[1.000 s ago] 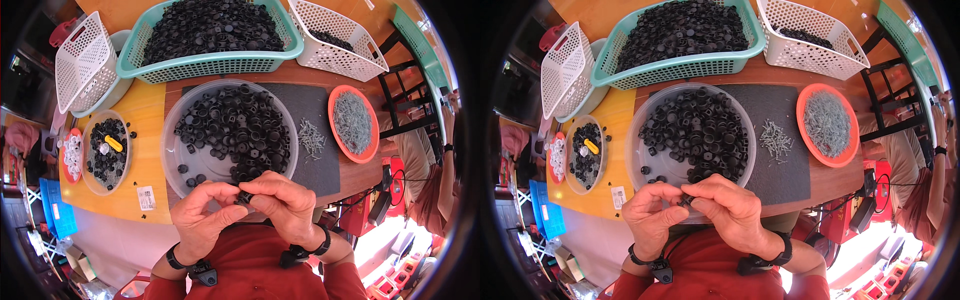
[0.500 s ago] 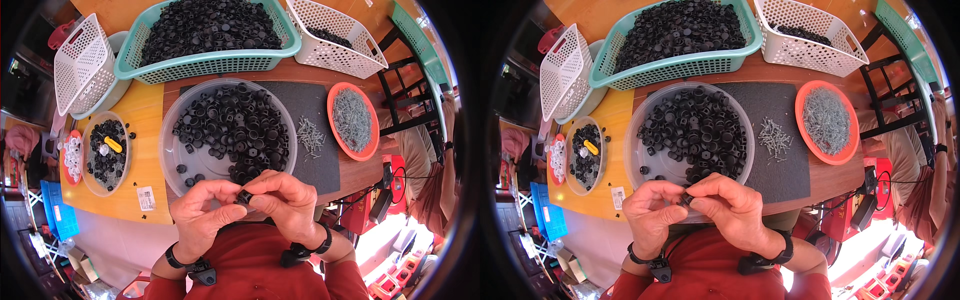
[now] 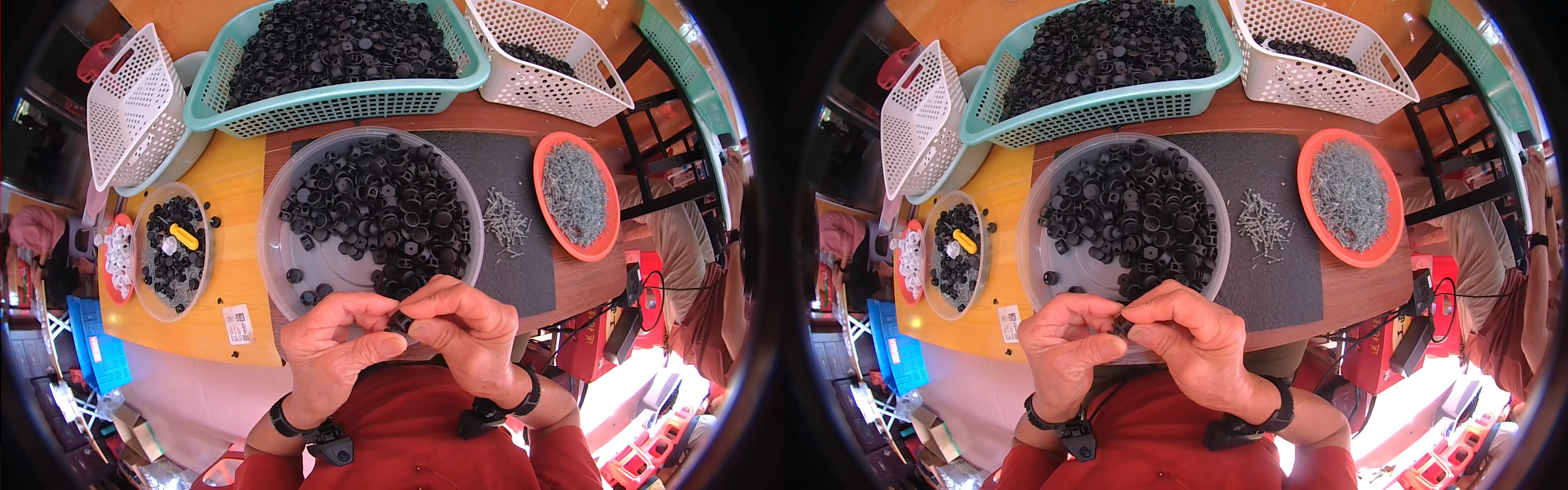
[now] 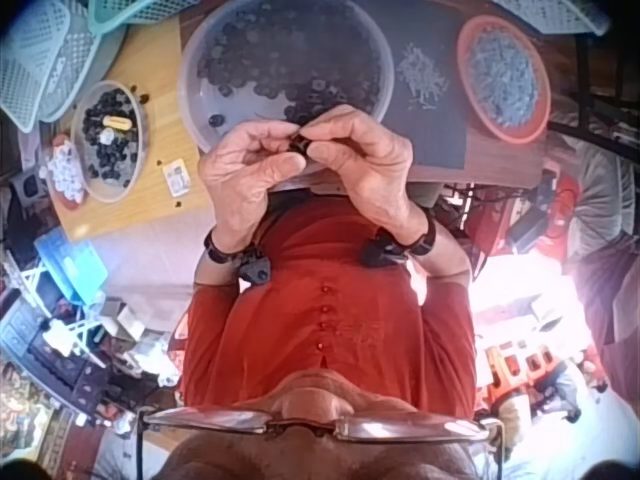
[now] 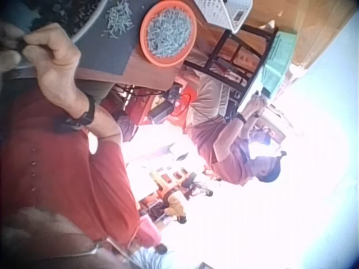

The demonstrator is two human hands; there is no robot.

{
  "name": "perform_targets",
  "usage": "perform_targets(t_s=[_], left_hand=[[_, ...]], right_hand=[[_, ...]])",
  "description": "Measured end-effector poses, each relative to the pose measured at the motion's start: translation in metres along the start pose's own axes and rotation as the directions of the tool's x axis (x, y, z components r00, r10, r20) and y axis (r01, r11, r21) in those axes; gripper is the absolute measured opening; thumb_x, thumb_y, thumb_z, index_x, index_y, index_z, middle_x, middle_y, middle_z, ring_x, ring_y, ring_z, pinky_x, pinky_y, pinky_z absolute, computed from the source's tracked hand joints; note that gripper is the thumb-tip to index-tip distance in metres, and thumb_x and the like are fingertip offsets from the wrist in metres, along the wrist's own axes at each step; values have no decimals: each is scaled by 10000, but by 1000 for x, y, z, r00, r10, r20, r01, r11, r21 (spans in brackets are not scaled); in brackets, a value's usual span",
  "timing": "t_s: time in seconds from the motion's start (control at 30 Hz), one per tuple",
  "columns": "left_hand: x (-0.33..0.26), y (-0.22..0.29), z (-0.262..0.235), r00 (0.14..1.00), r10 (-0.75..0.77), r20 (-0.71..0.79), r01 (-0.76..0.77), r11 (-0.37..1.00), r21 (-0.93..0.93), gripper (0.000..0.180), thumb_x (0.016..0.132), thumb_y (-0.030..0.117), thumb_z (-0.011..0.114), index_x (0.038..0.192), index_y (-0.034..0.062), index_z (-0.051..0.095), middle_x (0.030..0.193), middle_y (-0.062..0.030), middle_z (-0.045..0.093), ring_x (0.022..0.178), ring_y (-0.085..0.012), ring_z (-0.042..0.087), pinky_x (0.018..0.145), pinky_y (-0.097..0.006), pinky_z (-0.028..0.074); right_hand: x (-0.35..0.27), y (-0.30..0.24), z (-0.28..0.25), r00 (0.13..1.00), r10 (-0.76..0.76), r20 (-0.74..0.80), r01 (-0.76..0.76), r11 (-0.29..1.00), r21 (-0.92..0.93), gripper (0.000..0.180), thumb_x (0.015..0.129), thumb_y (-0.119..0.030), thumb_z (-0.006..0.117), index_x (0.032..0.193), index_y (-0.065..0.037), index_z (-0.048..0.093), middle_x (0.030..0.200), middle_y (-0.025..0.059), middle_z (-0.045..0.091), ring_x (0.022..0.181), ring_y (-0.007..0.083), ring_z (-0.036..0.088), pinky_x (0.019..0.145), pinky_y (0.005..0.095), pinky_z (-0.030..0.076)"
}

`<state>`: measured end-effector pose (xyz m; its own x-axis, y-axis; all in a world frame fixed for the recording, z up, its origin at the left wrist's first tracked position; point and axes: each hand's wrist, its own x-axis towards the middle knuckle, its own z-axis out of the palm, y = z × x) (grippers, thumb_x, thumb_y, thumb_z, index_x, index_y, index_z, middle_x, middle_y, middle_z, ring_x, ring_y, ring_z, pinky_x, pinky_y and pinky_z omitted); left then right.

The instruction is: Assembling small black plastic fasteners by pushing pins into clip bases.

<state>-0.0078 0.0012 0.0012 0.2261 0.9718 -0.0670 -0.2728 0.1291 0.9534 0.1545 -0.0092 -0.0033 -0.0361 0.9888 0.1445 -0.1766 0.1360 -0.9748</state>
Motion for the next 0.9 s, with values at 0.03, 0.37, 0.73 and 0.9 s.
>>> perform_targets(t_s=[0.03, 0.37, 0.73, 0.9], left_hand=[[0, 1, 0, 1000, -13, 1, 13, 1000, 0, 321, 731, -41, 733, 1026, -34, 606, 834, -42, 613, 750, -75, 565, 685, -210, 491], [4, 2, -3, 997, -74, 22, 72, 993, 89, 297, 716, -5, 757, 979, -43, 624, 797, -54, 629, 721, -84, 577, 651, -210, 486], [8, 7, 6, 973, -221, -61, 215, 973, -88, 349, 604, -2, 820, 893, -35, 627, 771, -62, 636, 640, -81, 563, 582, -196, 464], [9, 5, 5, 979, -205, -13, 204, 976, -72, 306, 668, -8, 782, 925, -49, 622, 776, -59, 631, 663, -76, 565, 600, -197, 473]], right_hand=[[0, 1, 0, 1000, -4, -6, 4, 1000, 3, 203, 758, 139, 613, 921, 20, 633, 904, 98, 628, 782, 124, 598, 666, 223, 488], [-4, 2, -1, 988, 155, -30, -151, 985, 88, 188, 778, 123, 602, 927, 17, 641, 861, 57, 613, 751, 76, 568, 629, 198, 468], [-4, 6, -1, 994, -101, -39, 96, 989, -113, 176, 769, 122, 603, 910, 22, 633, 835, 71, 615, 697, 101, 576, 590, 218, 464], [-7, 4, -1, 998, 9, -56, -16, 992, -128, 186, 761, 126, 602, 907, 15, 636, 821, 79, 614, 687, 107, 574, 580, 216, 459]])
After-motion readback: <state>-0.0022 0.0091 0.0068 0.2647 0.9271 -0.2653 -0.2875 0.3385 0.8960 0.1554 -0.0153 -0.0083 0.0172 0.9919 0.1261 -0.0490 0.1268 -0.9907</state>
